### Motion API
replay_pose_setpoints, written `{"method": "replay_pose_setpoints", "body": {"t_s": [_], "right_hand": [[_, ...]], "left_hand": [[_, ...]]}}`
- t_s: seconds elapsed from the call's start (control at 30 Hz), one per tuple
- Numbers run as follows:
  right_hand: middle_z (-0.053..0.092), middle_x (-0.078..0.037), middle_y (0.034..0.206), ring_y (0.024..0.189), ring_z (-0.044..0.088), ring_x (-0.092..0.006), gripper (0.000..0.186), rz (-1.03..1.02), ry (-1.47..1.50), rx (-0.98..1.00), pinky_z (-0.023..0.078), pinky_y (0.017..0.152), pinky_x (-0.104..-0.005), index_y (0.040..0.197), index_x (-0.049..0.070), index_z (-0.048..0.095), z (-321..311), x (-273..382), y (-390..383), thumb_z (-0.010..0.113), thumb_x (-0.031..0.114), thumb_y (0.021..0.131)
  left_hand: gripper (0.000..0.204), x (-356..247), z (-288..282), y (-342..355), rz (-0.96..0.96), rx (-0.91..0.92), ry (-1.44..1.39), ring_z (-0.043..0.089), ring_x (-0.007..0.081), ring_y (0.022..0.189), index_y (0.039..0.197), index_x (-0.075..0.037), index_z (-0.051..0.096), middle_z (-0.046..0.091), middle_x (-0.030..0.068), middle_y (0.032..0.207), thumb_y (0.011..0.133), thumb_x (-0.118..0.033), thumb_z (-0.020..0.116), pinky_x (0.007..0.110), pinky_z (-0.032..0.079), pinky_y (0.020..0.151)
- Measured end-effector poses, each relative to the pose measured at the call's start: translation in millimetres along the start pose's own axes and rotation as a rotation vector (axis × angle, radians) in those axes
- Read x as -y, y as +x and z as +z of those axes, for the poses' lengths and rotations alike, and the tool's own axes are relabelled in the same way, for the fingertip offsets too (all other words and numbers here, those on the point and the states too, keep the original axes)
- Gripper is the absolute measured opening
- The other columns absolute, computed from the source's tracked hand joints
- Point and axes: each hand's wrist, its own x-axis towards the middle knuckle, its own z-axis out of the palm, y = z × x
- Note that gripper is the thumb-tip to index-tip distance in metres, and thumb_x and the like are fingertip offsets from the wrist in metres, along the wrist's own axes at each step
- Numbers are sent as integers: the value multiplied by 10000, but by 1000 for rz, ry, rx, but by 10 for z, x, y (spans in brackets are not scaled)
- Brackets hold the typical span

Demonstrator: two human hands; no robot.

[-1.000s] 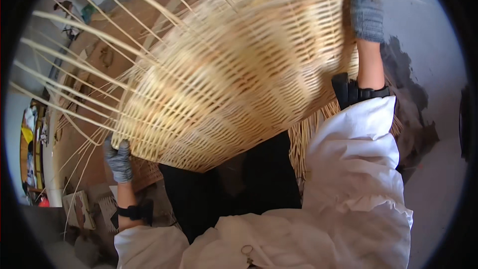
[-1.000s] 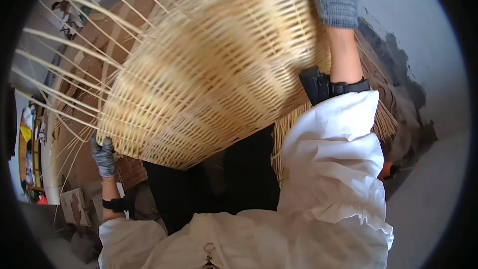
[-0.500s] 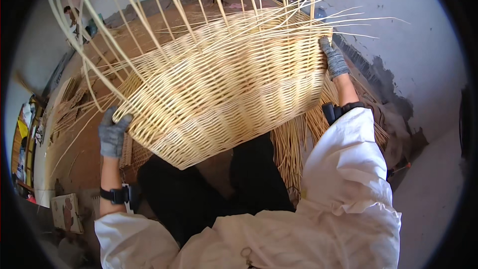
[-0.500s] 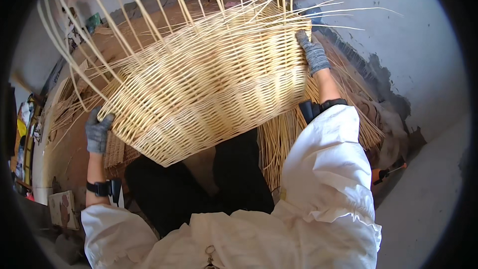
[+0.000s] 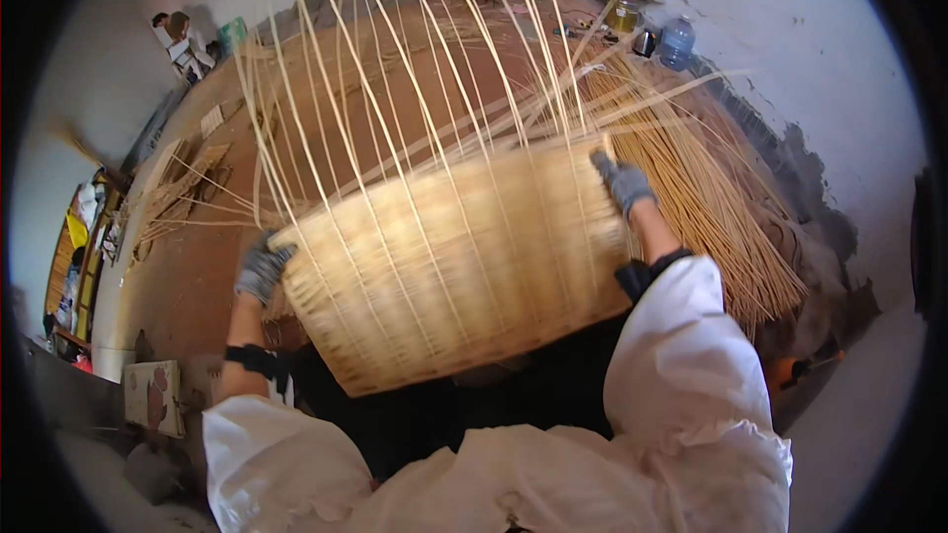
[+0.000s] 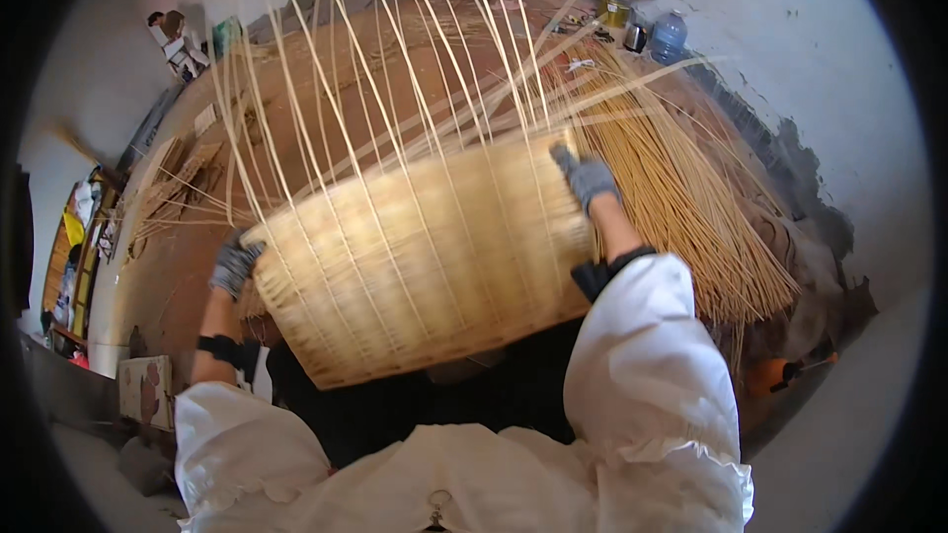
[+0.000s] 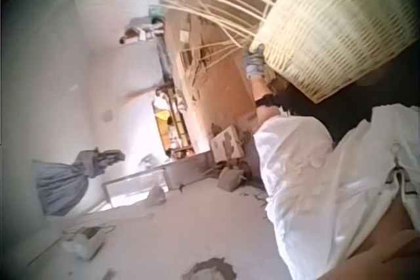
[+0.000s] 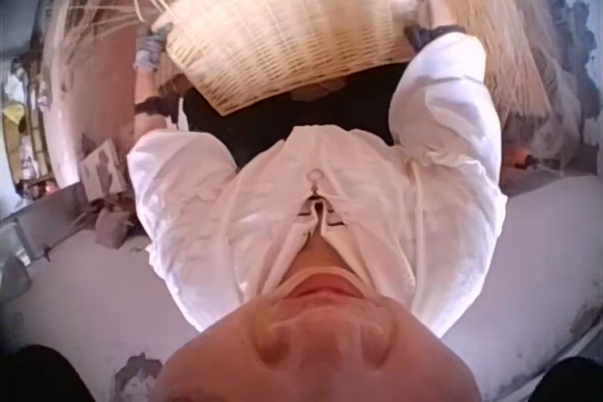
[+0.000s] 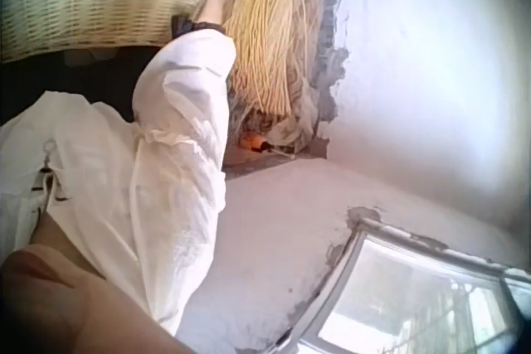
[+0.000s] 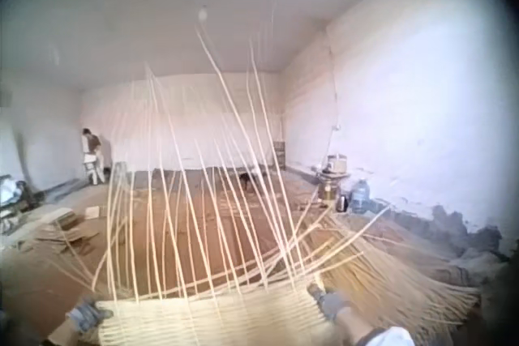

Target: The person weaves bamboo strips into a large flat basket by hand, using a tape measure to check the dimensions and shears to trim the ends of the bamboo strips.

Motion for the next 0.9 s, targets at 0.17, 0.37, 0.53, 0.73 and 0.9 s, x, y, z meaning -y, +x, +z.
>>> {"method": "replay_pose_setpoints", "body": {"t_s": [0.17, 0.37, 0.53, 0.73, 0.9], "right_hand": [[571, -234, 1106, 1059, 534, -290, 804, 268, 437, 1, 393, 910, -318, 1233, -77, 437, 758, -884, -94, 552, 572, 772], [618, -94, 916, 819, 569, -210, 561, 208, 143, -304, 454, 781, -286, 1064, -53, 557, 1083, -877, -23, 592, 445, 807], [619, -92, 892, 800, 575, -212, 496, -57, 111, -683, 460, 759, -289, 1038, -37, 570, 1467, 73, -628, 586, 405, 814], [621, -89, 863, 777, 582, -214, 418, -467, 328, -130, 467, 732, -293, 1006, -18, 586, 1214, 922, -1538, 580, 356, 821], [623, -87, 839, 758, 587, -215, 354, -599, 442, 377, 473, 710, -296, 980, -2, 599, 742, 1286, -2250, 574, 316, 828]], "left_hand": [[629, 276, 243, 211, -80, 155, 112, 552, 220, 997, 1217, 23, 454, 572, 136, 1125, 725, -238, 746, 270, 442, 854], [588, 439, 403, 472, 36, 151, 497, 542, 248, 1042, 1212, -19, 462, 562, 158, 1147, 746, -273, 715, 303, 434, 873], [448, 651, 504, 702, 20, 234, 296, 568, 231, 969, 1203, -49, 455, 576, 132, 1112, 813, -184, 630, 278, 452, 823], [420, 643, 445, 825, -91, 219, 321, 584, 222, 909, 1184, -60, 462, 599, 106, 1057, 827, -225, 610, 295, 462, 787], [454, 552, 325, 597, -48, 114, 482, 566, 208, 912, 1162, -36, 497, 605, 108, 1017, 809, -281, 642, 315, 457, 766]]}}
